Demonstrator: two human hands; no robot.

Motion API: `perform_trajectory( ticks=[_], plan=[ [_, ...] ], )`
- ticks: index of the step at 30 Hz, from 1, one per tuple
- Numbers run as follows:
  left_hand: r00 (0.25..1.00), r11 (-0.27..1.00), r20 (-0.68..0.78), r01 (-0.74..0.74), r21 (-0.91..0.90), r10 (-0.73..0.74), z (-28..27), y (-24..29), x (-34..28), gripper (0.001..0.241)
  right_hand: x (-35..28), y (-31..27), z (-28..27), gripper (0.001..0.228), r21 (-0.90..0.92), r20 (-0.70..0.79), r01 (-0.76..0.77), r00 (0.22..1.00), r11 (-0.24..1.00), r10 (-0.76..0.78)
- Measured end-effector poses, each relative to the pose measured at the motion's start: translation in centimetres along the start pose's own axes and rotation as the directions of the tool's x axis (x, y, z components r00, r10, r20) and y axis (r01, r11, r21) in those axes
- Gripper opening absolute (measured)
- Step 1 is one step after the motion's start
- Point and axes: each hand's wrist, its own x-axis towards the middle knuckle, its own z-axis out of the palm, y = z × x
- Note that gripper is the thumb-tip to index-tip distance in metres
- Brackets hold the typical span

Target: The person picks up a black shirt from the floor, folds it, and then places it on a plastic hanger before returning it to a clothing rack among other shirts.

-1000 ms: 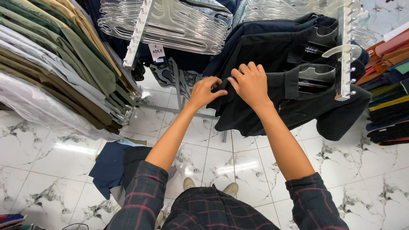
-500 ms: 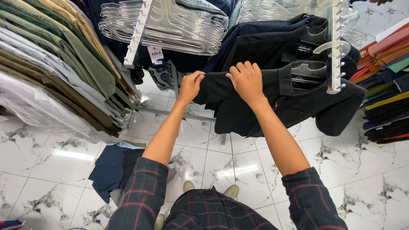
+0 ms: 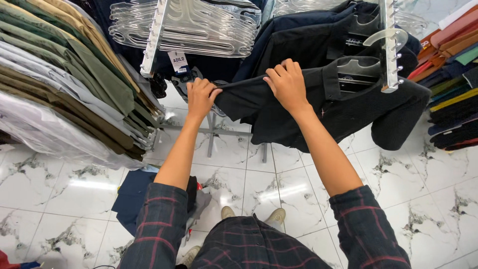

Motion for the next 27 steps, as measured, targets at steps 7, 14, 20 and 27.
perform_trajectory(
  ticks=[7,14,20,27],
  plan=[
    [0.693,0.694,0.211,0.715,-0.081,-0.689,3.5,1.9,-6.4,0.036,-7.0,-2.7,-6.4,0.006,0.145,-0.312,-0.319,0.883,0.936,0.35],
    [0.418,0.497,0.873,0.829,-0.255,-0.25,10.0,8.6,-13.3,0.044,-31.6,5.8,-0.2,0.011,0.06,0.33,-0.991,0.129,0.116,0.935],
    [0.441,0.513,0.773,0.84,-0.176,-0.456,14.5,12.9,-5.9,0.095,-34.1,12.6,-1.7,0.082,0.211,0.517,-0.934,-0.145,-0.289,0.844],
    [0.619,0.429,0.475,0.781,-0.454,-0.625,17.8,9.8,-5.2,0.063,-35.7,16.9,-0.8,0.054,0.572,0.591,-0.735,0.059,-0.366,0.805]
  ],
)
